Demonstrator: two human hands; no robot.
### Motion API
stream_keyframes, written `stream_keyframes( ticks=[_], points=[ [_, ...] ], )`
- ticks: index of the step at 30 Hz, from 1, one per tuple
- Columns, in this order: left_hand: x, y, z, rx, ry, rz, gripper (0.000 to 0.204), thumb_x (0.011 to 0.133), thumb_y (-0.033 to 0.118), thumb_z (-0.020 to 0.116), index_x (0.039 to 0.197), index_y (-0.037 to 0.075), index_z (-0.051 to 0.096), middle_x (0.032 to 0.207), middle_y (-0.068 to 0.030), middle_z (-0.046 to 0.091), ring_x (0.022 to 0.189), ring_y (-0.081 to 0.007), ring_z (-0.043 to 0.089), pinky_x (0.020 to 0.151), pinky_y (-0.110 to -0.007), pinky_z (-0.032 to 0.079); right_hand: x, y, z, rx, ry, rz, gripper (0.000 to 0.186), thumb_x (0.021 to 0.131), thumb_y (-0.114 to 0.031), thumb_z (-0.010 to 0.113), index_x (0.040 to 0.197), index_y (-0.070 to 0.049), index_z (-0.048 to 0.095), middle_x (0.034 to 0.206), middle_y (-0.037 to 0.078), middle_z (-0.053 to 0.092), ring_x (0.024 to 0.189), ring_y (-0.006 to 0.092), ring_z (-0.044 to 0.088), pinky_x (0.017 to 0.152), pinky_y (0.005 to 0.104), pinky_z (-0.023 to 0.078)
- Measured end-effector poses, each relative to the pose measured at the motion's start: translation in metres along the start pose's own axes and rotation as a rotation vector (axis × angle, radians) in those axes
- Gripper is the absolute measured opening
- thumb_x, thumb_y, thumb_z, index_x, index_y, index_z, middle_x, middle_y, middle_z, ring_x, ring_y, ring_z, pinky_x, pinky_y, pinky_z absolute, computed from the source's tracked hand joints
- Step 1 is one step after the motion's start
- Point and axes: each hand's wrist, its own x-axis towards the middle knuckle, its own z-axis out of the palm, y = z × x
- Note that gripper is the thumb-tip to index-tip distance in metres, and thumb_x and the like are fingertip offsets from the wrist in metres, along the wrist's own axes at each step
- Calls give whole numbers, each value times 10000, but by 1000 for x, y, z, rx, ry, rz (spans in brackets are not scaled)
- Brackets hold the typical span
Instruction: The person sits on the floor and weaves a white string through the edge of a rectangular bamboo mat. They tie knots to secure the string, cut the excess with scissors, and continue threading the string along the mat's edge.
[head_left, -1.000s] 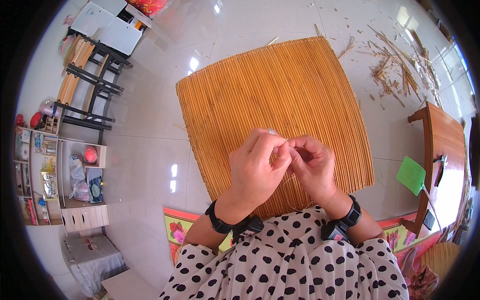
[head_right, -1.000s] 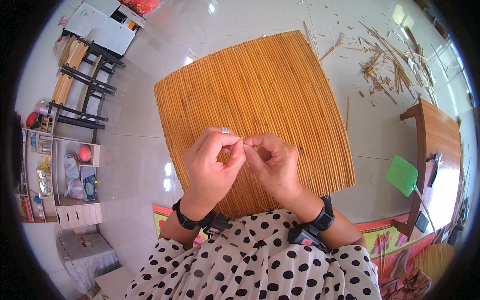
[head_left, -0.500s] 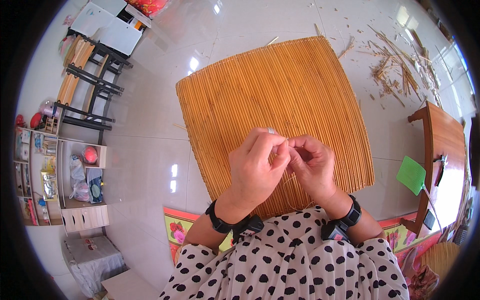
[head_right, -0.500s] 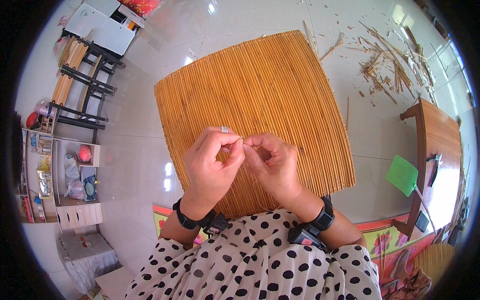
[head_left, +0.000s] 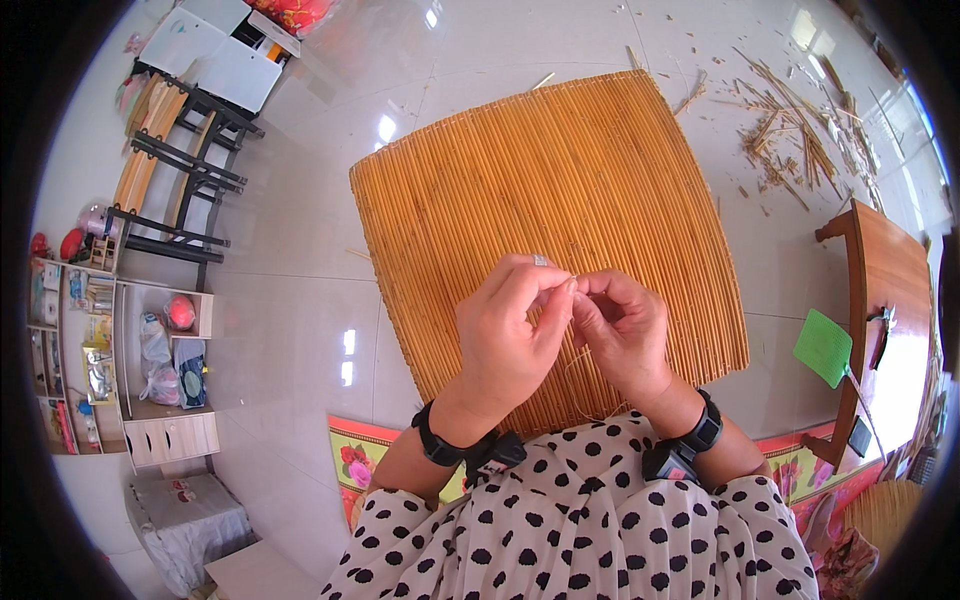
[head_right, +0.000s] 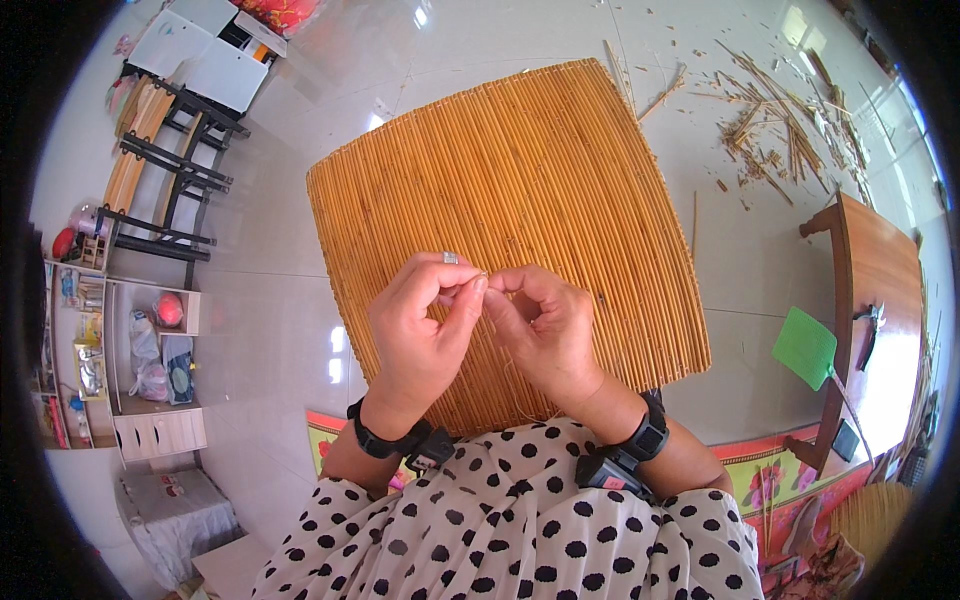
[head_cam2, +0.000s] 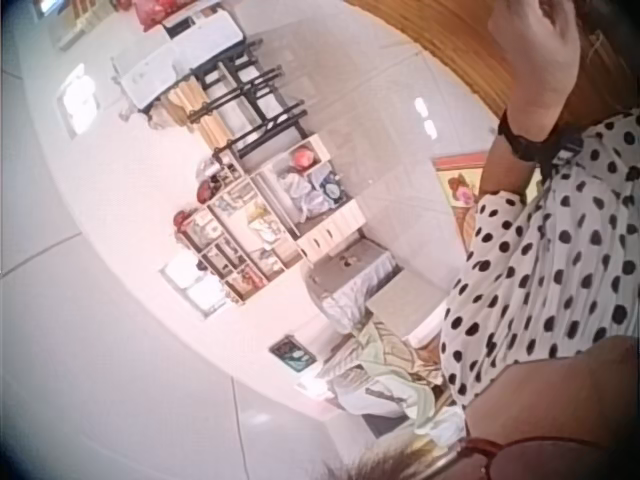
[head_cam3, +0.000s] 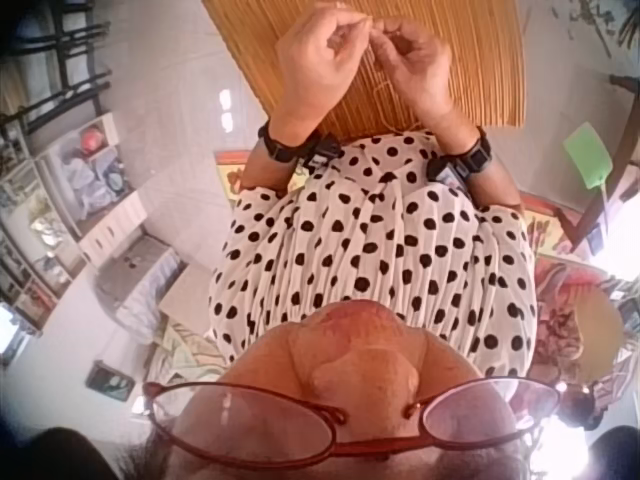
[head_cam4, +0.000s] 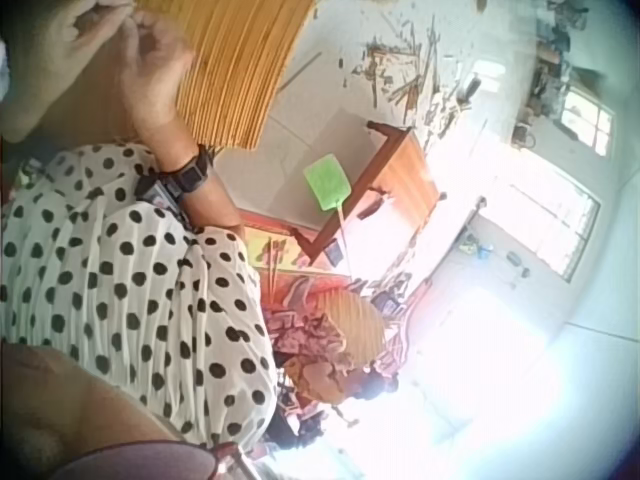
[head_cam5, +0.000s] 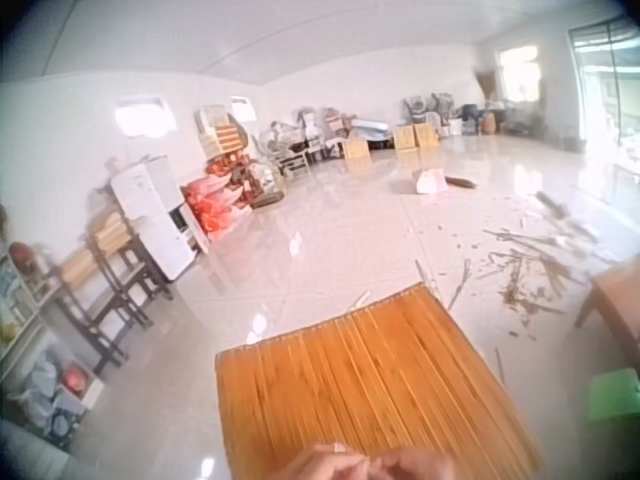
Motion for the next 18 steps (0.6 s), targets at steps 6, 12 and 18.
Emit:
stream_keyframes(
  ticks=[6, 12, 18],
  points=[
    [1, 1, -1, -67, -23, -51, 83, 810, 10, 684, 837, 3, 606, 802, -103, 607, 628, -180, 640, 527, -263, 504, 0, 0, 0, -10, -2, -23, 67, 864, -47, 669, 893, 8, 644, 644, 10, 615, 524, 51, 577, 456, 196, 438],
    [1, 1, -2, -119, -79, -151, 80, 820, 9, 672, 819, -1, 592, 777, -77, 597, 586, -123, 589, 501, -238, 449, 0, 3, -1, -75, -24, -51, 62, 855, -33, 669, 893, 11, 648, 644, 7, 611, 512, 47, 554, 453, 195, 430],
    [0, -9, -9, -385, -190, -397, 72, 883, 46, 621, 852, 1, 574, 713, -8, 553, 579, -58, 530, 507, -203, 413, 3, 1, -9, -6, -47, 8, 80, 878, -22, 635, 952, 7, 640, 683, -6, 600, 546, 37, 529, 487, 184, 442]
  ],
)
